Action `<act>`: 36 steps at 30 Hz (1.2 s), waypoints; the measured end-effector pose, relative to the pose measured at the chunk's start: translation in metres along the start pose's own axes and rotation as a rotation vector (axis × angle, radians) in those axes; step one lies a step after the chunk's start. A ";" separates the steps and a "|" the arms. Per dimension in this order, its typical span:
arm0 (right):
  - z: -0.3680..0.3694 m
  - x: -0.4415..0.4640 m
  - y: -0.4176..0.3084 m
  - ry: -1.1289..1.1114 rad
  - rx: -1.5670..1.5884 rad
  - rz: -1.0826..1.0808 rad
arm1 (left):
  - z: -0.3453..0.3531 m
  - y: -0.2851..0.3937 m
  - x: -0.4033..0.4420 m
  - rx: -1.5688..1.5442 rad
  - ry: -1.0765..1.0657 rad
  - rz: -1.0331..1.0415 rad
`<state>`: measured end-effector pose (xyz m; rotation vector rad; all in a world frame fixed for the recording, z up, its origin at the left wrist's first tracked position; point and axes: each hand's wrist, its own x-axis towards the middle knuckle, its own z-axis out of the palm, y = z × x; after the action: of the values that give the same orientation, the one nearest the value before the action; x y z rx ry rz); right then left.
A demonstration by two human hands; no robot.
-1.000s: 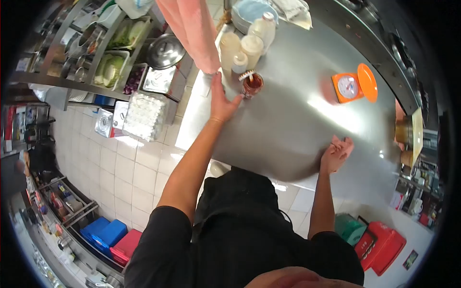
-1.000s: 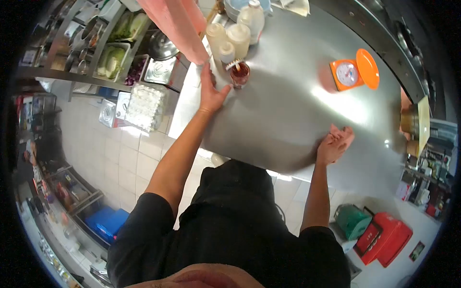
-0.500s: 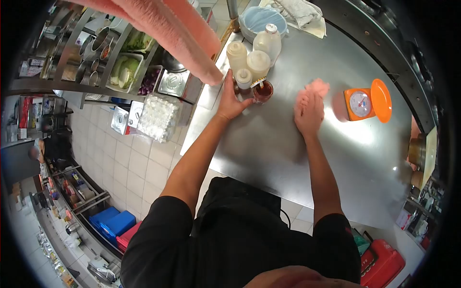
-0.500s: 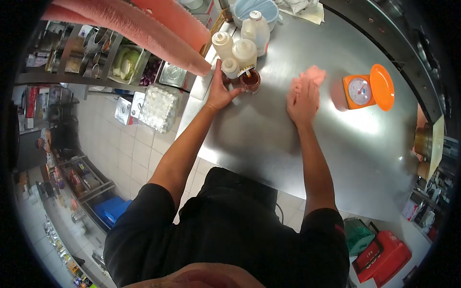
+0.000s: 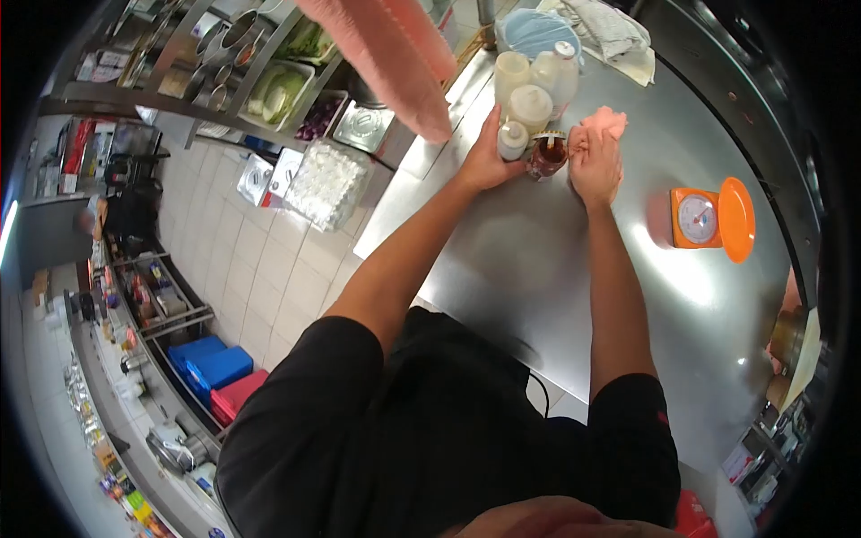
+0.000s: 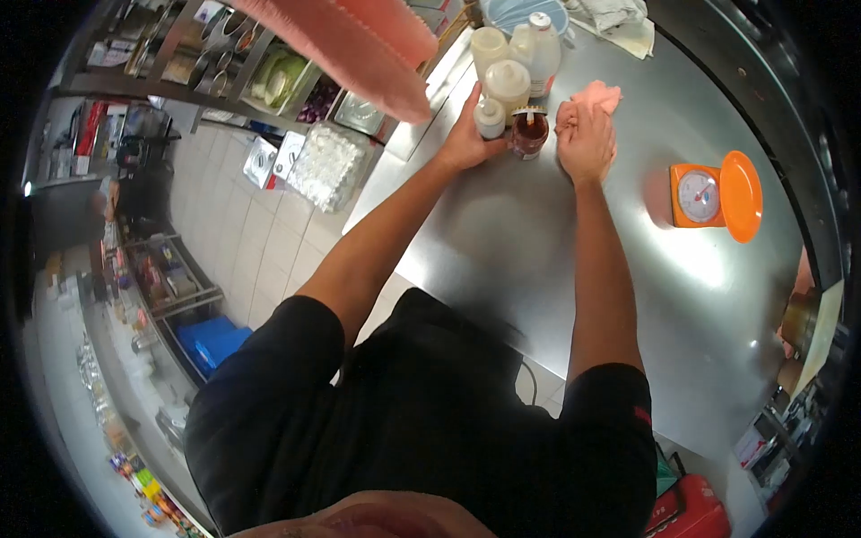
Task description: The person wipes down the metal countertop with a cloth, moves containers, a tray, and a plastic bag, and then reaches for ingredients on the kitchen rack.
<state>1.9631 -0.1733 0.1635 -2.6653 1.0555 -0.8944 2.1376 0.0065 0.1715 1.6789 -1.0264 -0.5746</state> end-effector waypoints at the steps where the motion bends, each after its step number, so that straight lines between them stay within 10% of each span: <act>1: 0.001 -0.002 0.001 0.031 -0.009 -0.017 | 0.000 0.001 -0.003 0.013 -0.001 -0.011; 8: -0.071 -0.118 -0.071 -0.116 0.127 0.052 | -0.065 0.012 -0.048 0.093 0.046 -0.107; 14: -0.085 -0.187 -0.201 -0.409 0.448 -0.295 | -0.136 0.001 -0.095 0.165 0.189 -0.172; 29: 0.149 0.048 -0.219 0.103 0.199 -0.097 | -0.260 -0.107 -0.326 -0.093 0.239 -0.564; 36: 0.054 0.039 -0.312 -0.123 0.233 -0.308 | -0.361 -0.189 -0.372 -0.092 0.135 -0.755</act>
<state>2.1978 0.0288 0.2413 -2.6806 0.4873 -0.8293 2.2925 0.5286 0.0795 1.9720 -0.2318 -0.9538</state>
